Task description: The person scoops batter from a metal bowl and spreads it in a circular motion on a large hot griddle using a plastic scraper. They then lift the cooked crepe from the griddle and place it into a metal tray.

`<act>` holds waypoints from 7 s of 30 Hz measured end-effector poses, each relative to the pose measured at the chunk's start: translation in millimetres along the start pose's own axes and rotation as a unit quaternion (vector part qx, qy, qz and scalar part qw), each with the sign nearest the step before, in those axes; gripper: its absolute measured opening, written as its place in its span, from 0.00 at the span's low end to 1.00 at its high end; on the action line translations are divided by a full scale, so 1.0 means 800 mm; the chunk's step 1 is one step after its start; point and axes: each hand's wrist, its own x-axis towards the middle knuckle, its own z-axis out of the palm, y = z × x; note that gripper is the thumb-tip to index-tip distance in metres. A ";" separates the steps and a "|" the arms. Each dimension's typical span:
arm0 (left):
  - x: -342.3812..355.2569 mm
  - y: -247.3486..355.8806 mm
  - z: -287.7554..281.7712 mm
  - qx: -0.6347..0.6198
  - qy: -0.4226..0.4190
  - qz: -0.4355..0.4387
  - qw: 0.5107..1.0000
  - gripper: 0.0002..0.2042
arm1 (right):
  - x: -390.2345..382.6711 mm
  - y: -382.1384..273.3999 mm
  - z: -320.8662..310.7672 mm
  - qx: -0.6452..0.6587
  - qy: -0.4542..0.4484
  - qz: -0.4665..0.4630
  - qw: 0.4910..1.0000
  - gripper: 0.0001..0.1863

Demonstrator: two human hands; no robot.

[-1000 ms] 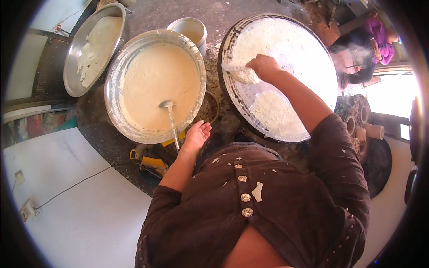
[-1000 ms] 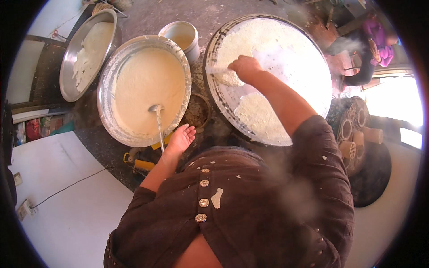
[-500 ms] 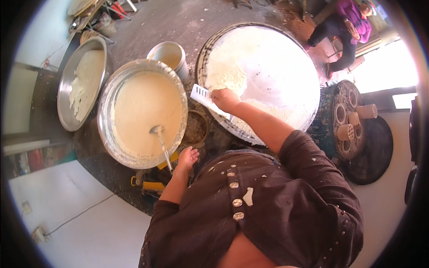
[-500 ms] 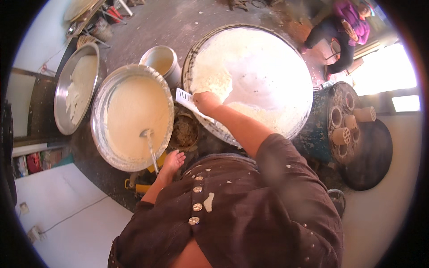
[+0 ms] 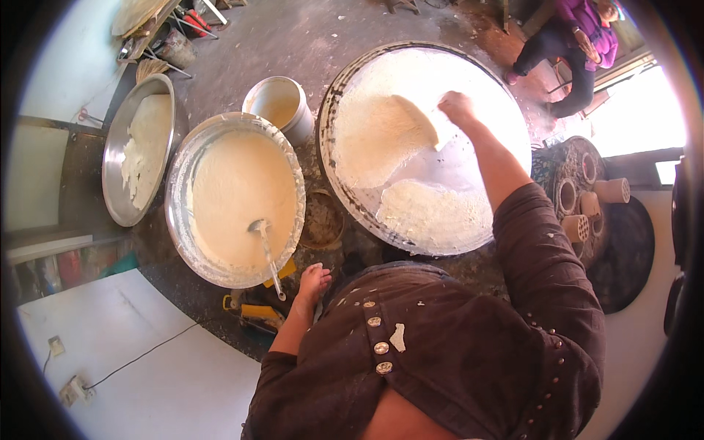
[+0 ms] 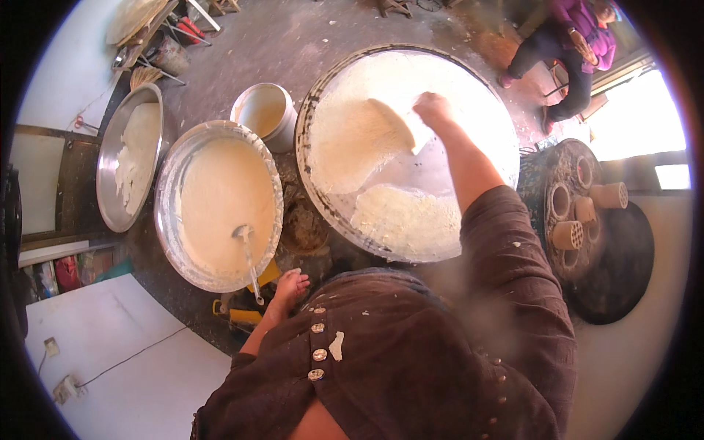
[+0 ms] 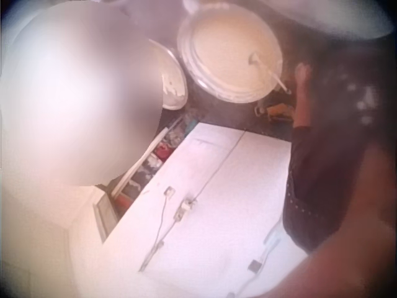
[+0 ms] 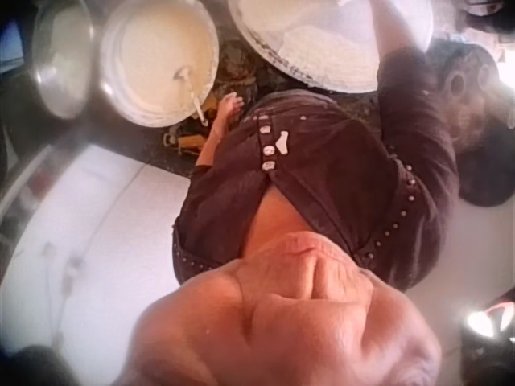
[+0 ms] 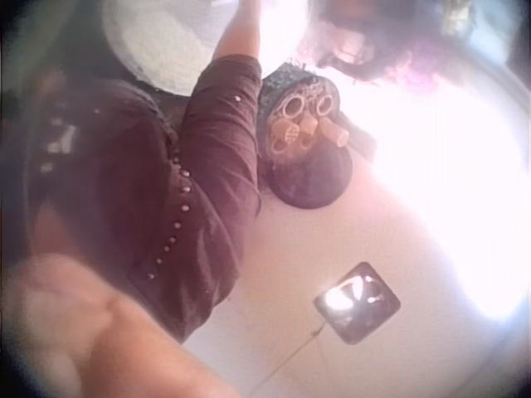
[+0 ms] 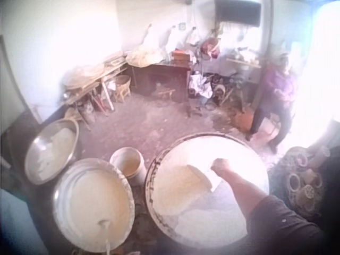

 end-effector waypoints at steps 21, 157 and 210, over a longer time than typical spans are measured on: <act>0.003 0.059 0.046 0.174 -0.010 0.074 0.982 0.17 | 0.037 0.078 0.042 0.234 0.124 0.045 0.963 0.04; 0.124 -0.079 -0.155 0.284 -0.069 0.227 0.929 0.16 | -0.284 -0.137 0.089 -0.128 0.039 -0.015 0.991 0.11; 0.007 -0.156 -0.274 0.255 -0.005 0.126 0.959 0.16 | -0.340 -0.275 0.208 0.641 -0.159 0.180 0.729 0.11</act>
